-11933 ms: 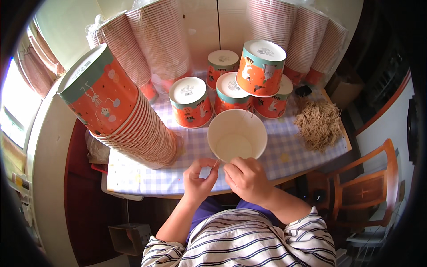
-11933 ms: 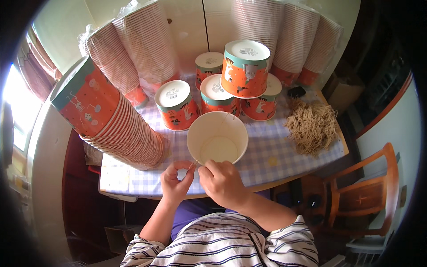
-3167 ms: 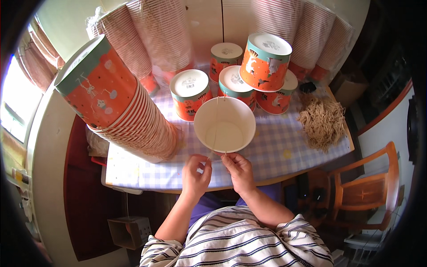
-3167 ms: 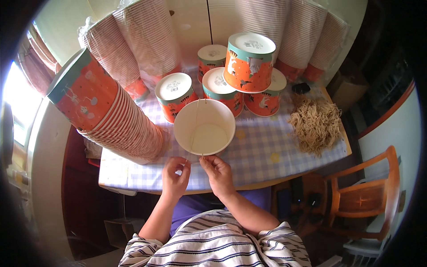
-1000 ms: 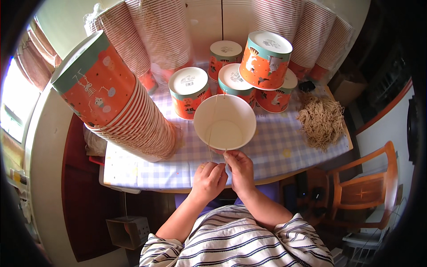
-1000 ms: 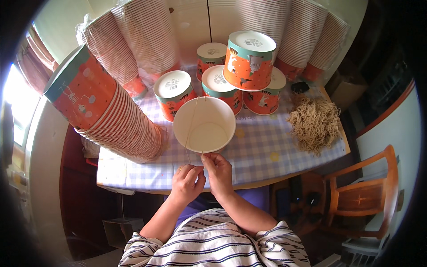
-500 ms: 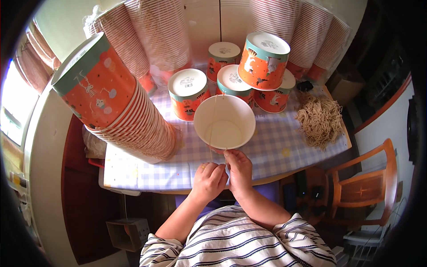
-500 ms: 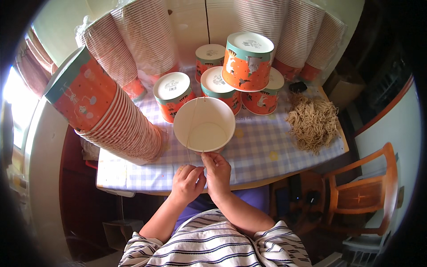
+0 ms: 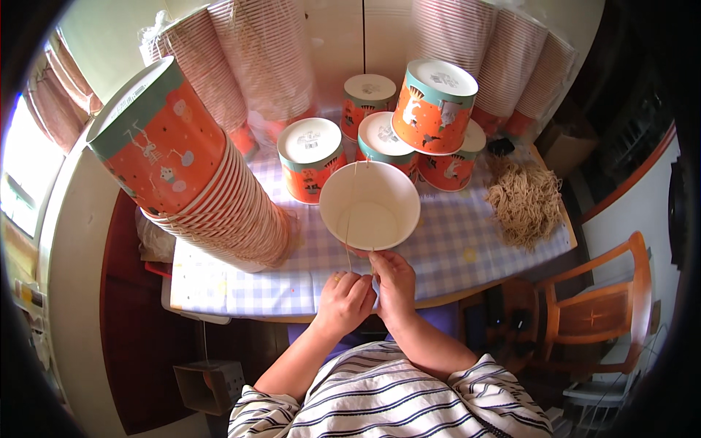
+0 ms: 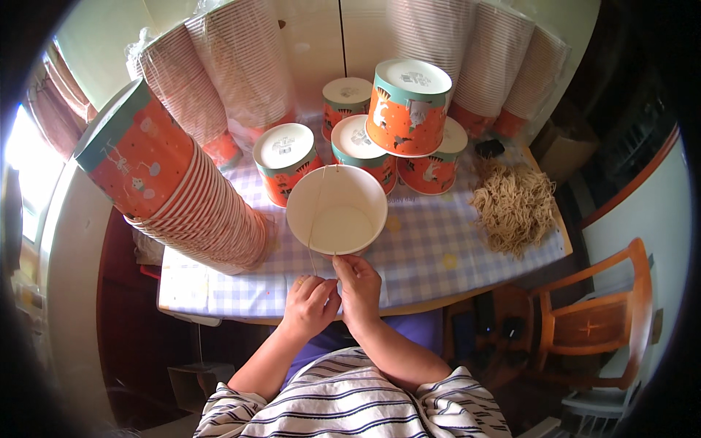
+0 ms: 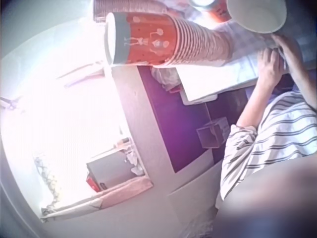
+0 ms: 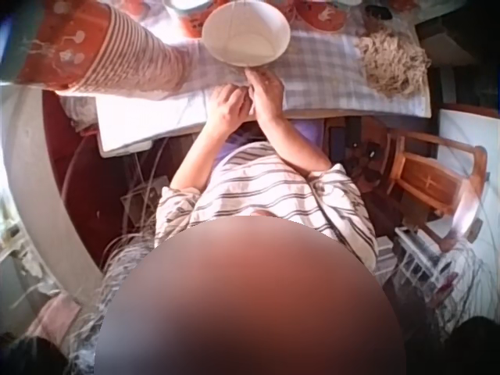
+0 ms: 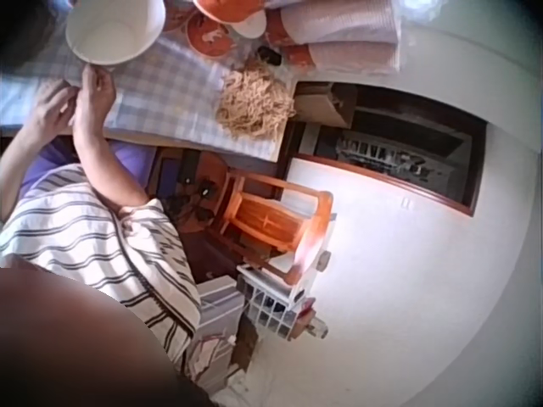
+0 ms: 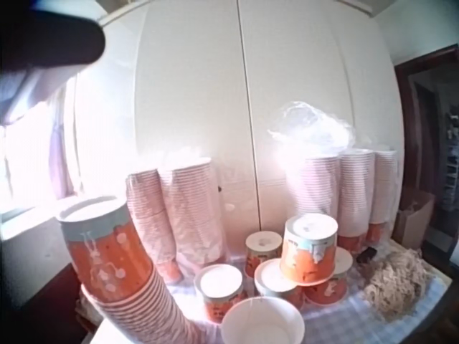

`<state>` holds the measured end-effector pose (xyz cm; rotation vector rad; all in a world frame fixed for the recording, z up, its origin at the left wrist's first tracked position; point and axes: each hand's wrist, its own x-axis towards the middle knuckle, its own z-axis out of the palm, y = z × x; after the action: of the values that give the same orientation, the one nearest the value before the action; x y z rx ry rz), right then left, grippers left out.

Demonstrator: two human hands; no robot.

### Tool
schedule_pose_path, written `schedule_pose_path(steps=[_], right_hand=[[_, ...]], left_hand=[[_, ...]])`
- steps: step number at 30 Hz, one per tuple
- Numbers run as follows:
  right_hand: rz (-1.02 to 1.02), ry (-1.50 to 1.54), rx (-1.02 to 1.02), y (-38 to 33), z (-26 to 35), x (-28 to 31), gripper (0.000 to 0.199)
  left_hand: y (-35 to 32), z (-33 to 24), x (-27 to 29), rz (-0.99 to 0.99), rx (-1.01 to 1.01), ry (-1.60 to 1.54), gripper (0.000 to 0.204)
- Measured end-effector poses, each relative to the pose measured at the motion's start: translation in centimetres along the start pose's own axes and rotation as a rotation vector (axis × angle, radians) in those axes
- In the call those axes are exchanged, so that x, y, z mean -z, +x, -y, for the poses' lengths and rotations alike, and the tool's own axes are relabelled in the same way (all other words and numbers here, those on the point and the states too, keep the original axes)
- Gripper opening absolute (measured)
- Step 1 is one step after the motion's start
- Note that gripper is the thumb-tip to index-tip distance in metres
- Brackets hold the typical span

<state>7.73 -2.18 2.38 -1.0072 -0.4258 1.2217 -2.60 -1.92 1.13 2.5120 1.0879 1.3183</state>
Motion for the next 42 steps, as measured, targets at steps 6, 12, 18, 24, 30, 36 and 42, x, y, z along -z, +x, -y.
schedule_pose_path(steps=[6,12,18,24,30,36,42], right_hand=[[0.205,-0.169,0.053,1.0,0.1,2.6,0.014],[0.187,-0.801,0.531,3.0,6.9,4.3,0.010],[0.781,-1.246,0.899,7.4,11.0,-2.5,0.022],[1.120,-1.808,0.671,10.7,8.6,-4.6,0.025],[0.750,-1.682,1.039,11.1,12.3,0.2,0.016],[0.581,-1.475,1.110,11.8,12.5,5.8,0.014],[0.414,-1.239,0.902,11.2,10.6,8.1,0.018]], left_hand=[[0.1,0.1,-0.2,-0.010,0.015,-0.010,0.019],[0.0,0.0,1.2,-0.089,0.041,0.003,0.033],[2.2,2.0,3.8,-0.228,0.120,-0.010,0.035],[4.5,2.7,4.1,-0.019,0.062,0.018,0.048],[4.4,3.0,3.6,0.110,0.053,-0.049,0.039],[4.6,2.8,3.0,0.084,-0.033,-0.041,0.027],[4.6,2.5,3.2,0.133,0.085,-0.168,0.025]])
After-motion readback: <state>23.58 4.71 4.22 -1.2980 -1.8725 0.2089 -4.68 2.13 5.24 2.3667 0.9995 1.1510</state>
